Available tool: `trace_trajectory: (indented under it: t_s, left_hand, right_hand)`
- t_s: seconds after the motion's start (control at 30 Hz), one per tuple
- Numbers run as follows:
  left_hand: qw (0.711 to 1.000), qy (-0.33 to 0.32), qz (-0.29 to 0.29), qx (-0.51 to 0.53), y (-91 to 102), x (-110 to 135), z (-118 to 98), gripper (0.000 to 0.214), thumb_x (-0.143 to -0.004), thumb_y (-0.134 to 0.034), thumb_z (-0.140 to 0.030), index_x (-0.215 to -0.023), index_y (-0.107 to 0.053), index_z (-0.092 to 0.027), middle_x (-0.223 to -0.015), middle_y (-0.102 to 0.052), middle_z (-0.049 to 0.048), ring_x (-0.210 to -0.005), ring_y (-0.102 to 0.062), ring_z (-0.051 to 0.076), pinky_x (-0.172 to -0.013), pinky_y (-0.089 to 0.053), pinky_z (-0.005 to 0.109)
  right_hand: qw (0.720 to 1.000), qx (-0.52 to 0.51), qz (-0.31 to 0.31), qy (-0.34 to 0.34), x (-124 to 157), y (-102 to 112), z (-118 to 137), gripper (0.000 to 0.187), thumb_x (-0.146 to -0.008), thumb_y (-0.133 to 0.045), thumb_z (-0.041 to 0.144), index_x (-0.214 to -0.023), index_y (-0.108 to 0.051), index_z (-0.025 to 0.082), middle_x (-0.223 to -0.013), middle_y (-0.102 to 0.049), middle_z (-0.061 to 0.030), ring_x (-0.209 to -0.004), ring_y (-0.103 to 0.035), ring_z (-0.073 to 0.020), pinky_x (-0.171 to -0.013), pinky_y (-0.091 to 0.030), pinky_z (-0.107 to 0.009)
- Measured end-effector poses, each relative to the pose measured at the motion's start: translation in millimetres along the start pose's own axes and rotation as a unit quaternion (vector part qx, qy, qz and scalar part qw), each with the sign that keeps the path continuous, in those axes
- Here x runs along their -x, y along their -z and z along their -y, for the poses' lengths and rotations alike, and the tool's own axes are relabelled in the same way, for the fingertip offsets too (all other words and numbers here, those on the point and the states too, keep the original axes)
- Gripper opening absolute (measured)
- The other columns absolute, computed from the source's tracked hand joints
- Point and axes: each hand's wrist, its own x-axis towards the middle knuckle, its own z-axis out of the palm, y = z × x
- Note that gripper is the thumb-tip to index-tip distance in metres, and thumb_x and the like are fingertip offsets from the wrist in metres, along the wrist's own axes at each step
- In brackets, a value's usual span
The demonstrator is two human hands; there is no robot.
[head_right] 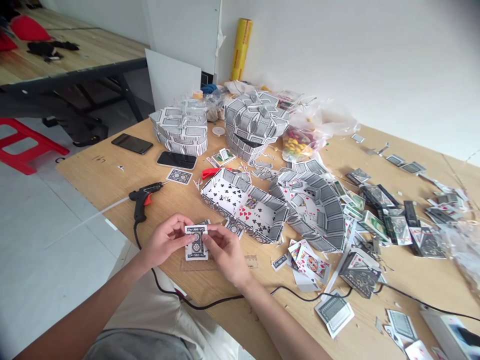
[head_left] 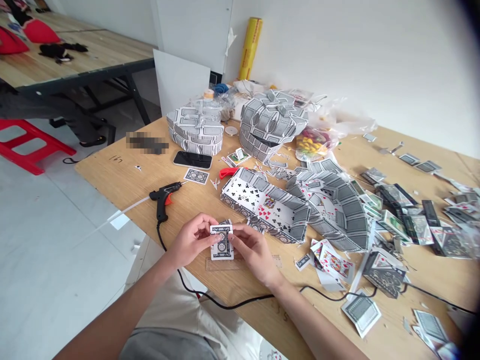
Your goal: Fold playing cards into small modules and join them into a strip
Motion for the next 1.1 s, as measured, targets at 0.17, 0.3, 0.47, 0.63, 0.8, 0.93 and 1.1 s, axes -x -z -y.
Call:
trace_trajectory:
  t_s: [0.17, 0.3, 0.47, 0.63, 0.8, 0.93, 1.1]
  left_hand:
    - [1.000, -0.005, 0.013, -0.015, 0.5, -0.5, 2.5, 0.035, -0.089, -0.084, -0.042, -0.108, -0.066, -0.020, -0.082, -0.069, -0.0014, -0.071, -0.062, 0.014, -0.067, -0.048, 0.024]
    - [0.999, -0.015, 0.015, -0.025, 0.0, -1.3, 3.8, 0.033, -0.091, -0.082, -0.044, -0.109, -0.068, -0.020, -0.091, -0.074, 0.0014, -0.081, -0.067, 0.016, -0.073, -0.052, 0.025]
    - [0.998, -0.014, 0.033, -0.048, -1.2, -0.8, 5.8, 0.033, -0.099, -0.072, -0.050, -0.108, -0.070, -0.018, -0.090, -0.075, 0.0034, -0.083, -0.070, 0.018, -0.074, -0.054, 0.027]
    - [0.997, -0.017, 0.047, -0.055, -0.1, 0.6, 7.9, 0.032, -0.098, -0.072, -0.049, -0.101, -0.069, -0.018, -0.087, -0.076, 0.0036, -0.079, -0.070, 0.018, -0.070, -0.053, 0.026]
    - [0.998, -0.008, 0.051, -0.047, 1.3, 0.8, 8.5, 0.032, -0.096, -0.076, -0.048, -0.103, -0.071, -0.018, -0.090, -0.079, 0.0047, -0.080, -0.072, 0.019, -0.071, -0.054, 0.026]
    - [0.997, 0.002, 0.053, -0.050, 1.1, 0.2, 8.4, 0.033, -0.096, -0.076, -0.049, -0.102, -0.070, -0.018, -0.090, -0.079, 0.0042, -0.080, -0.072, 0.019, -0.071, -0.054, 0.026]
    - [0.997, 0.001, 0.050, -0.052, 0.4, -0.6, 8.0, 0.032, -0.095, -0.077, -0.049, -0.099, -0.069, -0.018, -0.085, -0.078, 0.0022, -0.077, -0.070, 0.017, -0.070, -0.052, 0.025]
  right_hand:
    - [1.000, -0.008, -0.003, -0.006, 0.0, 0.9, -0.8, 0.035, -0.085, -0.088, 0.050, -0.101, -0.076, 0.021, -0.084, -0.079, -0.0030, -0.071, -0.069, -0.0171, -0.063, -0.055, -0.027]
    - [0.999, -0.016, -0.028, -0.003, 0.3, 0.1, -1.1, 0.037, -0.081, -0.091, 0.051, -0.096, -0.075, 0.020, -0.087, -0.080, -0.0034, -0.072, -0.071, -0.0158, -0.068, -0.057, -0.027]
    - [0.998, -0.025, -0.057, -0.006, 0.6, -1.0, 0.3, 0.041, -0.076, -0.094, 0.053, -0.090, -0.074, 0.020, -0.081, -0.077, -0.0014, -0.069, -0.070, -0.0150, -0.067, -0.059, -0.026]
    - [0.998, -0.034, -0.044, -0.040, 0.9, -1.6, 0.5, 0.046, -0.071, -0.096, 0.055, -0.086, -0.069, 0.021, -0.077, -0.074, 0.0005, -0.066, -0.068, -0.0144, -0.060, -0.060, -0.025]
    - [0.997, -0.037, -0.035, -0.053, 0.3, -2.4, 2.4, 0.050, -0.069, -0.096, 0.059, -0.091, -0.071, 0.021, -0.077, -0.074, 0.0008, -0.064, -0.068, -0.0135, -0.058, -0.062, -0.025]
    - [0.996, -0.040, -0.056, -0.064, 0.5, -2.8, 1.8, 0.053, -0.067, -0.096, 0.061, -0.086, -0.069, 0.020, -0.074, -0.073, 0.0010, -0.062, -0.067, -0.0127, -0.058, -0.062, -0.024]
    - [0.995, -0.050, -0.070, -0.058, 1.4, -4.5, -0.6, 0.054, -0.066, -0.096, 0.062, -0.081, -0.067, 0.019, -0.073, -0.071, 0.0017, -0.061, -0.066, -0.0127, -0.058, -0.062, -0.025]
